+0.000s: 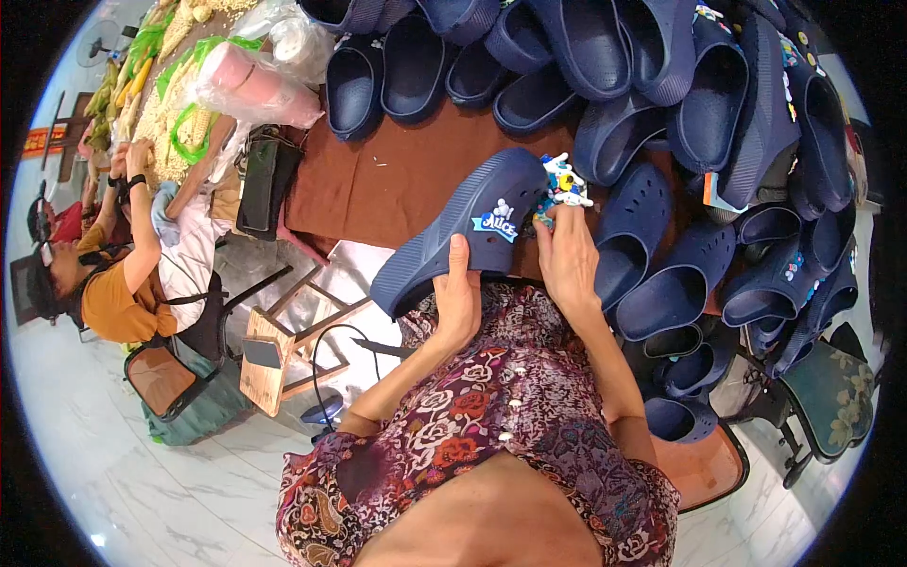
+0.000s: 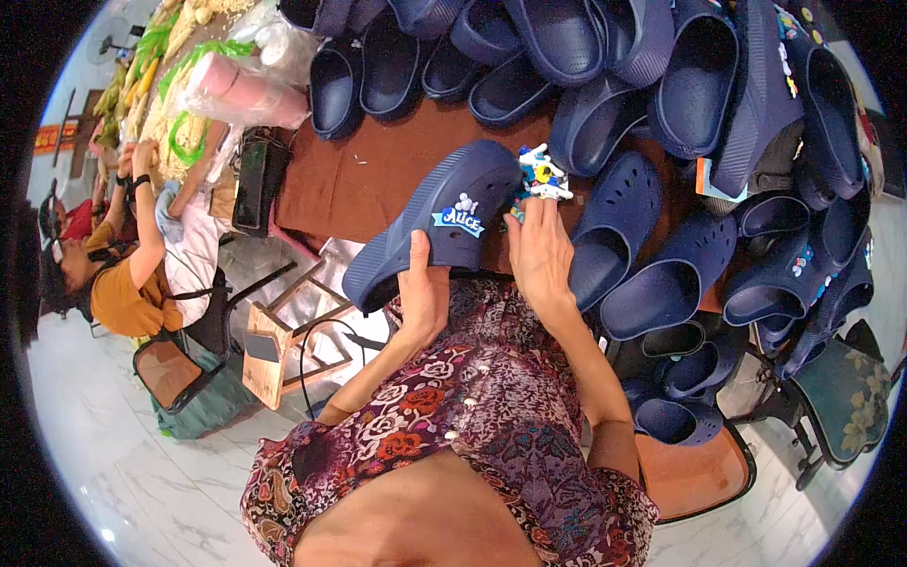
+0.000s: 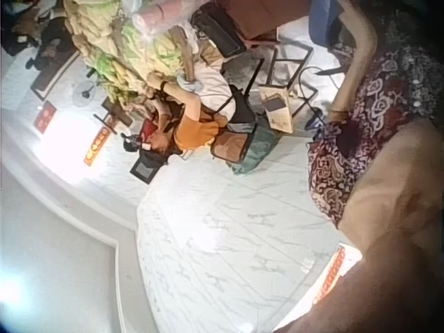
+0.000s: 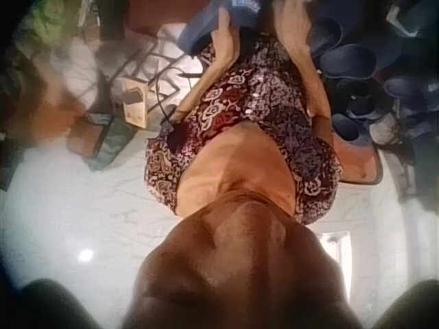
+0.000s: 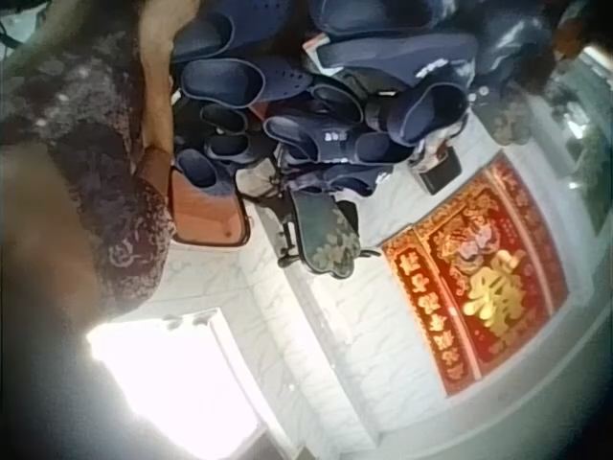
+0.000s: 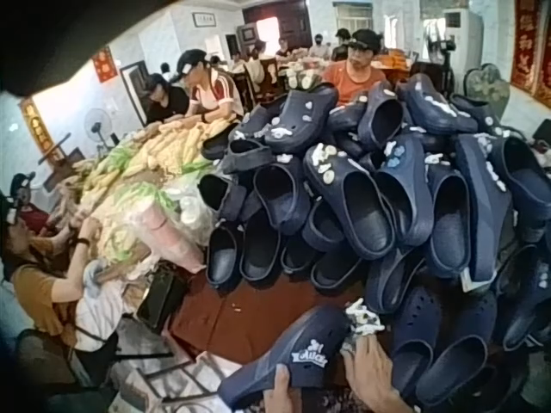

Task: Decorating blue clogs with various cartoon charms.

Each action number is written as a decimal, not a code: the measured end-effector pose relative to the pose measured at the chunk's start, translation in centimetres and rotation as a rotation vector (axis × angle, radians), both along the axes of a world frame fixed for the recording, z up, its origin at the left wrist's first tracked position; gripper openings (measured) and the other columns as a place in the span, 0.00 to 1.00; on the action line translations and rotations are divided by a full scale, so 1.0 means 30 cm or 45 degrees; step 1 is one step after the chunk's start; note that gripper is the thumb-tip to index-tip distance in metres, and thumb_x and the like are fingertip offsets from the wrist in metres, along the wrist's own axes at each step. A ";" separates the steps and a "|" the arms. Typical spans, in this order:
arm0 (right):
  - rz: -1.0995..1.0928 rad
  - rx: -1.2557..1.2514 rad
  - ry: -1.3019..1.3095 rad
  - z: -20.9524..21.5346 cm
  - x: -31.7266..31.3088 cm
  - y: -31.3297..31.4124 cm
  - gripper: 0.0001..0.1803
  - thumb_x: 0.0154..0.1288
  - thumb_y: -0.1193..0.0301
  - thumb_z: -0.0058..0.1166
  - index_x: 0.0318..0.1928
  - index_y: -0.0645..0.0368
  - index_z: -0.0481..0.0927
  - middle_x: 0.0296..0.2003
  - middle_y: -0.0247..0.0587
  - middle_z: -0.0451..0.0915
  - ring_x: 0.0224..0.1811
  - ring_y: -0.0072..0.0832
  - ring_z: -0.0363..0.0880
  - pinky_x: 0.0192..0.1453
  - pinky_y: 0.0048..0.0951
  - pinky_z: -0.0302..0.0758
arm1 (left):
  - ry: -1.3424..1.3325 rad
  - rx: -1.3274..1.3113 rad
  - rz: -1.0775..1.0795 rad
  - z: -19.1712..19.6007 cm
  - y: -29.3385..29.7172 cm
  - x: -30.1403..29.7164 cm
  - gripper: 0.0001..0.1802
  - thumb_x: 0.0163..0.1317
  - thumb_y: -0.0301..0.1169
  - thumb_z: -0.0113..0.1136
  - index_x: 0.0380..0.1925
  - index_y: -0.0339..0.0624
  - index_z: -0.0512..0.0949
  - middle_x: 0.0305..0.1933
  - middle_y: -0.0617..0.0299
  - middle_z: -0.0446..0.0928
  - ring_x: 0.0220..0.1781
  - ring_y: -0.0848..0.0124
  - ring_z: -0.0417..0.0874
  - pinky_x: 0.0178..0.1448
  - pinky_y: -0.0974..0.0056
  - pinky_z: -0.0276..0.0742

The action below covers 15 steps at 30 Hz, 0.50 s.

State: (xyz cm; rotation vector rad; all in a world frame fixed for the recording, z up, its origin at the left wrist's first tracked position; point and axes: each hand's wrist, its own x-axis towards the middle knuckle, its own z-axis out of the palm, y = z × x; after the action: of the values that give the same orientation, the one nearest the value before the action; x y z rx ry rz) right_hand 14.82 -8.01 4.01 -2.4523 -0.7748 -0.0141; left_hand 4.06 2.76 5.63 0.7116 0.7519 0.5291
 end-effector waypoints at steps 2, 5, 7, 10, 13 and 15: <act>0.028 0.177 0.206 0.052 -0.016 0.007 0.13 0.65 0.67 0.57 0.40 0.62 0.70 0.34 0.47 0.73 0.36 0.41 0.79 0.38 0.39 0.76 | -0.003 -0.019 -0.005 -0.005 -0.014 -0.011 0.26 0.72 0.43 0.51 0.62 0.37 0.64 0.63 0.57 0.67 0.64 0.67 0.68 0.69 0.58 0.62; 0.119 0.393 0.391 0.108 -0.045 0.048 0.24 0.57 0.56 0.66 0.37 0.61 0.70 0.31 0.43 0.74 0.29 0.36 0.77 0.35 0.34 0.75 | 0.105 -0.008 -0.086 -0.003 -0.044 -0.027 0.26 0.72 0.43 0.51 0.62 0.38 0.65 0.62 0.58 0.68 0.61 0.69 0.69 0.66 0.59 0.63; 0.128 0.379 0.348 0.079 -0.061 0.076 0.27 0.55 0.54 0.67 0.38 0.62 0.69 0.30 0.44 0.74 0.31 0.37 0.77 0.36 0.35 0.74 | 0.211 0.084 -0.089 -0.012 -0.064 -0.036 0.25 0.72 0.44 0.50 0.60 0.38 0.67 0.59 0.60 0.70 0.59 0.71 0.69 0.64 0.60 0.64; 0.108 0.417 0.532 0.068 -0.063 0.091 0.28 0.55 0.53 0.67 0.39 0.61 0.68 0.31 0.46 0.74 0.33 0.41 0.77 0.38 0.39 0.74 | 0.230 0.125 -0.093 -0.023 -0.058 -0.038 0.25 0.73 0.45 0.50 0.59 0.38 0.68 0.58 0.62 0.70 0.59 0.73 0.69 0.62 0.63 0.65; 0.088 0.457 0.521 0.026 -0.079 0.094 0.26 0.58 0.55 0.65 0.40 0.62 0.67 0.32 0.47 0.74 0.34 0.44 0.76 0.37 0.40 0.74 | 0.271 0.138 -0.078 -0.017 -0.058 -0.034 0.25 0.73 0.46 0.50 0.59 0.38 0.68 0.57 0.62 0.71 0.58 0.74 0.70 0.60 0.65 0.66; 0.097 0.444 0.381 -0.016 -0.095 0.094 0.25 0.59 0.57 0.64 0.40 0.62 0.67 0.33 0.48 0.74 0.34 0.45 0.77 0.36 0.39 0.74 | 0.246 0.078 -0.006 -0.032 -0.063 -0.035 0.25 0.72 0.46 0.50 0.59 0.38 0.68 0.57 0.62 0.72 0.56 0.74 0.71 0.60 0.66 0.66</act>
State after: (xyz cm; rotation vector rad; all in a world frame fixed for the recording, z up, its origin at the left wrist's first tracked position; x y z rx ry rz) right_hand 11.96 -5.20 3.53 -2.0335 -0.6683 0.2230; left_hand 3.00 0.86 4.67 0.8296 0.9168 0.4854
